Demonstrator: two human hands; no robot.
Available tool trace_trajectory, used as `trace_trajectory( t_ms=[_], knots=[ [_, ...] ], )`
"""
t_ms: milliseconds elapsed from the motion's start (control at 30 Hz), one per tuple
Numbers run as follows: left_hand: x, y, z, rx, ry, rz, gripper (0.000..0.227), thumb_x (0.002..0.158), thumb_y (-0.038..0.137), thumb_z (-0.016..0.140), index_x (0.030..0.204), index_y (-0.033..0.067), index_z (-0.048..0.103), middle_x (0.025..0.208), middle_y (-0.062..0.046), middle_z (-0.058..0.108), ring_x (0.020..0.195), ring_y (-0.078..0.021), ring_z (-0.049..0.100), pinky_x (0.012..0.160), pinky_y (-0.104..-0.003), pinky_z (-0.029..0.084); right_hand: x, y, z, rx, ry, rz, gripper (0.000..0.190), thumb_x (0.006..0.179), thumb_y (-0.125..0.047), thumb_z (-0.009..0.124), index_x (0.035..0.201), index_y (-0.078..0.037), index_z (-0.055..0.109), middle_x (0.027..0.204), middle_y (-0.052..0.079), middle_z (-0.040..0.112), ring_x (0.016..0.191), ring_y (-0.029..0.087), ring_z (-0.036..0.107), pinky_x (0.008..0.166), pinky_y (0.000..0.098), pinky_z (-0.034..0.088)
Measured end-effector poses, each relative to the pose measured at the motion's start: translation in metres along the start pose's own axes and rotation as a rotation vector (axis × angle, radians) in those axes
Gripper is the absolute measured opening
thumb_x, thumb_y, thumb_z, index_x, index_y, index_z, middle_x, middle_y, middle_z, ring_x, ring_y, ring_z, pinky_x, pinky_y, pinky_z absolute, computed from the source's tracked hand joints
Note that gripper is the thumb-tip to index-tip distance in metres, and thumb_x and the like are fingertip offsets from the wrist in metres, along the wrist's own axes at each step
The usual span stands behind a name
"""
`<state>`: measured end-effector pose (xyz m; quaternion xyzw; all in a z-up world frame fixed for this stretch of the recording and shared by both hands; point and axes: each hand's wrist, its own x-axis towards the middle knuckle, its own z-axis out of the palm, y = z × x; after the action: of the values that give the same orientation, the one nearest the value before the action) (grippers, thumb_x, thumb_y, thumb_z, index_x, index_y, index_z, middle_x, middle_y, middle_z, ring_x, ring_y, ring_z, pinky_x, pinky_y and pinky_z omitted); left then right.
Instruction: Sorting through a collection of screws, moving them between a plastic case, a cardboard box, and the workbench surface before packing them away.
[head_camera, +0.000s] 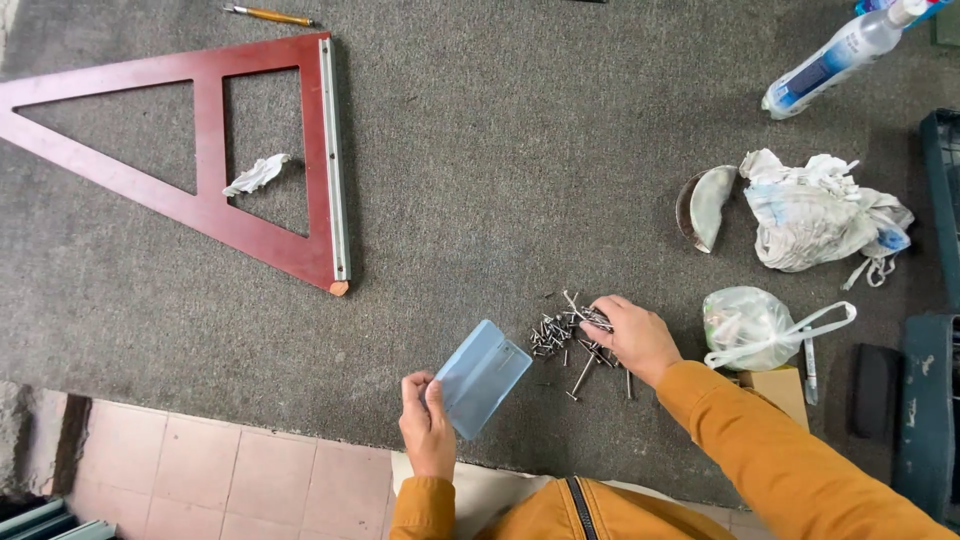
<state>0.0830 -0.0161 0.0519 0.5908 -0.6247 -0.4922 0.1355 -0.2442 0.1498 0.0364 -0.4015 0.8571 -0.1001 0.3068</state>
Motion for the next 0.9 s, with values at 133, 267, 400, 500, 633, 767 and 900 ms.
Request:
trace_trajectory(
  t_ms=[133,267,400,500,633,767,900],
  knots=[
    [-0.011,0.02,0.009,-0.064,-0.021,-0.006,0.02,0.116,0.033,0.047,0.116,0.0181,0.06,0.092,-0.004,0.074,0.072,-0.0182,0.059,0.062,-0.037,0.045,-0.006,0.026,0.011,0.263,0.089,0.087,0.06,0.105,-0.059,0.057,0.123,-0.004,0.072,0.086,0.011,0.077,0.075,0.029,0.07,0.078,0.0414,0.049],
    [-0.016,0.024,0.022,-0.158,-0.008,0.082,0.024,0.117,0.035,0.047,0.119,0.0146,0.06,0.092,-0.003,0.061,0.076,-0.0159,0.05,0.068,-0.034,0.043,-0.025,0.019,0.007,0.604,0.087,0.333,0.066,0.101,-0.059,0.061,0.131,0.0,0.072,0.151,0.012,0.07,0.141,0.023,0.066,0.119,0.0344,0.044],
    [-0.024,0.027,0.042,-0.221,-0.011,0.09,0.018,0.117,0.03,0.048,0.119,0.014,0.057,0.106,-0.005,0.064,0.094,-0.0182,0.059,0.085,-0.034,0.049,-0.063,-0.048,-0.03,0.903,-0.031,0.402,0.044,0.112,-0.046,0.06,0.087,-0.012,0.072,0.085,0.004,0.068,0.079,0.02,0.062,0.087,0.0368,0.051],
    [-0.039,0.032,0.06,-0.252,-0.019,0.055,0.015,0.117,0.028,0.048,0.12,0.0156,0.056,0.109,-0.005,0.064,0.095,-0.0179,0.058,0.084,-0.035,0.049,-0.069,-0.079,-0.025,1.027,-0.068,0.438,0.039,0.112,-0.041,0.063,0.089,-0.01,0.066,0.088,0.006,0.066,0.084,0.021,0.065,0.094,0.0383,0.058],
    [-0.063,0.04,0.079,-0.34,0.003,0.019,0.013,0.116,0.024,0.046,0.124,0.0163,0.055,0.103,-0.005,0.066,0.088,-0.0176,0.058,0.081,-0.034,0.05,-0.07,-0.112,-0.022,0.816,0.026,0.39,0.042,0.112,-0.045,0.063,0.083,-0.016,0.073,0.064,-0.003,0.056,0.059,0.014,0.046,0.068,0.0348,0.042],
    [-0.067,0.035,0.085,-0.365,-0.027,0.023,0.033,0.114,0.026,0.044,0.143,0.0173,0.057,0.132,-0.009,0.071,0.111,-0.0201,0.07,0.094,-0.036,0.059,-0.071,-0.131,-0.032,0.808,-0.082,0.421,0.037,0.109,-0.04,0.059,0.12,-0.012,0.079,0.082,0.003,0.073,0.072,0.015,0.063,0.069,0.0326,0.049],
    [-0.059,0.012,0.093,-0.404,-0.005,0.02,0.037,0.114,0.017,0.042,0.147,0.0172,0.059,0.14,-0.01,0.069,0.122,-0.0214,0.068,0.102,-0.036,0.056,-0.066,-0.113,0.007,1.315,-0.254,0.421,0.071,0.106,-0.033,0.057,0.169,-0.004,0.041,0.176,0.016,0.045,0.161,0.035,0.048,0.126,0.0469,0.053]
  ],
)
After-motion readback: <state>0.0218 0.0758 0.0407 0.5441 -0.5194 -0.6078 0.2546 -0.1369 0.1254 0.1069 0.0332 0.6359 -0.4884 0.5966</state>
